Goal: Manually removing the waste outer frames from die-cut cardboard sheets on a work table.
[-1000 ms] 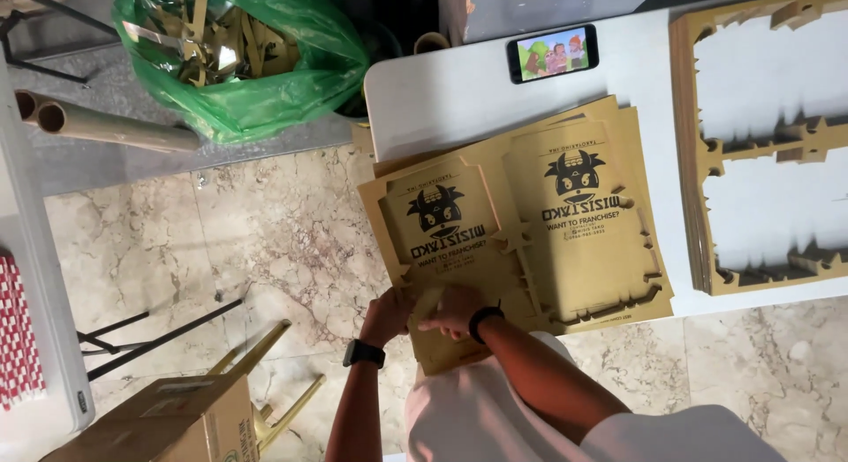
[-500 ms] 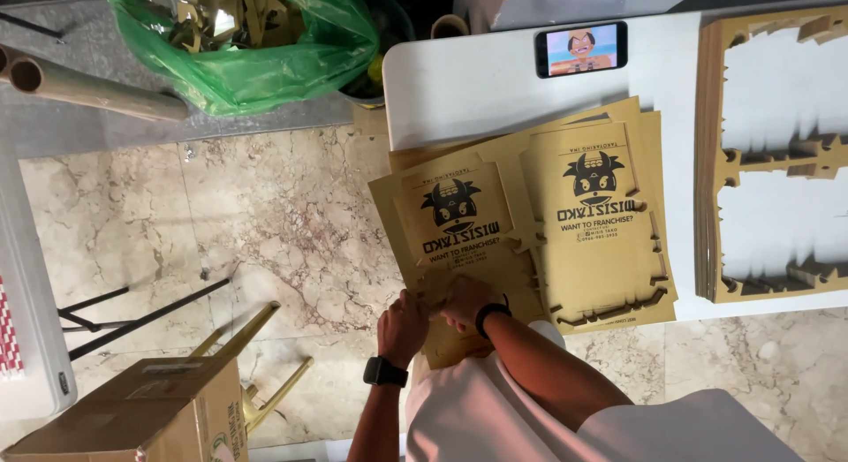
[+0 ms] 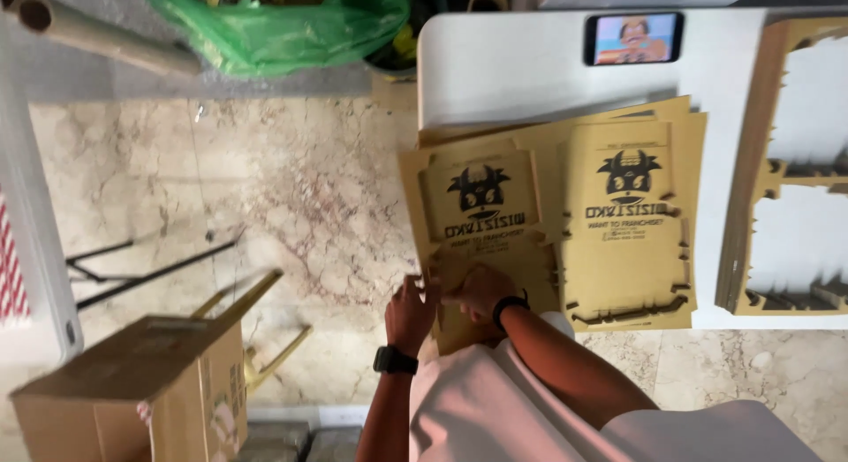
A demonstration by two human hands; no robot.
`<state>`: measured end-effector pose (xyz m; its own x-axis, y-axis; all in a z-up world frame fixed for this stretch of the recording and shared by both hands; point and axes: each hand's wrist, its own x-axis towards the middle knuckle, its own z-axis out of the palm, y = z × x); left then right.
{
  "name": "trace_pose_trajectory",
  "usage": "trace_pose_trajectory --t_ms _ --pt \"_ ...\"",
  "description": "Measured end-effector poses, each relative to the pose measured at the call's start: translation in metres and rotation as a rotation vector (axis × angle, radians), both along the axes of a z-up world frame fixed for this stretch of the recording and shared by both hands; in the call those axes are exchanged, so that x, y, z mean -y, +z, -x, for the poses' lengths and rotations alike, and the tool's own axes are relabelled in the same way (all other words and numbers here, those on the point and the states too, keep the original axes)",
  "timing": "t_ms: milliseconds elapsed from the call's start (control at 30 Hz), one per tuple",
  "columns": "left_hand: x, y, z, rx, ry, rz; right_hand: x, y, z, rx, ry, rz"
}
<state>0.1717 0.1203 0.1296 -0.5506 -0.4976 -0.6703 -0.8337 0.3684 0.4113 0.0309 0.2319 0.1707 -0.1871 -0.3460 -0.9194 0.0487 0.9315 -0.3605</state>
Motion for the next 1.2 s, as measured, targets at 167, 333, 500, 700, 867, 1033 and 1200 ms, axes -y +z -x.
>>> trace_pose_trajectory --t_ms 167,333,500,700,867,1033,1200 --pt "-0.014 -0.039 -0.061 0.009 0.283 -0.005 0.004 -0.004 -0.002 -0.039 0.053 0.038" --pt "-0.069 -0.046 -0.099 0.022 0.363 -0.214 -0.005 -0.011 -0.003 -0.046 0.009 0.052" --pt "-0.099 -0.015 -0.085 -0.06 0.572 -0.124 -0.017 -0.026 -0.01 -0.014 -0.004 0.1" --pt "-0.079 0.017 -0.08 -0.06 0.592 -0.311 -0.031 -0.014 -0.027 0.15 0.119 0.148" --pt "-0.07 0.037 -0.064 0.031 0.585 -0.368 -0.04 -0.027 -0.025 0.22 0.022 0.16" --pt "-0.051 0.027 -0.049 0.058 0.471 -0.348 -0.039 -0.04 -0.026 0.201 -0.018 0.208" --pt "-0.038 -0.055 -0.026 0.412 -0.235 -0.259 -0.024 -0.012 -0.018 0.149 0.127 0.114"
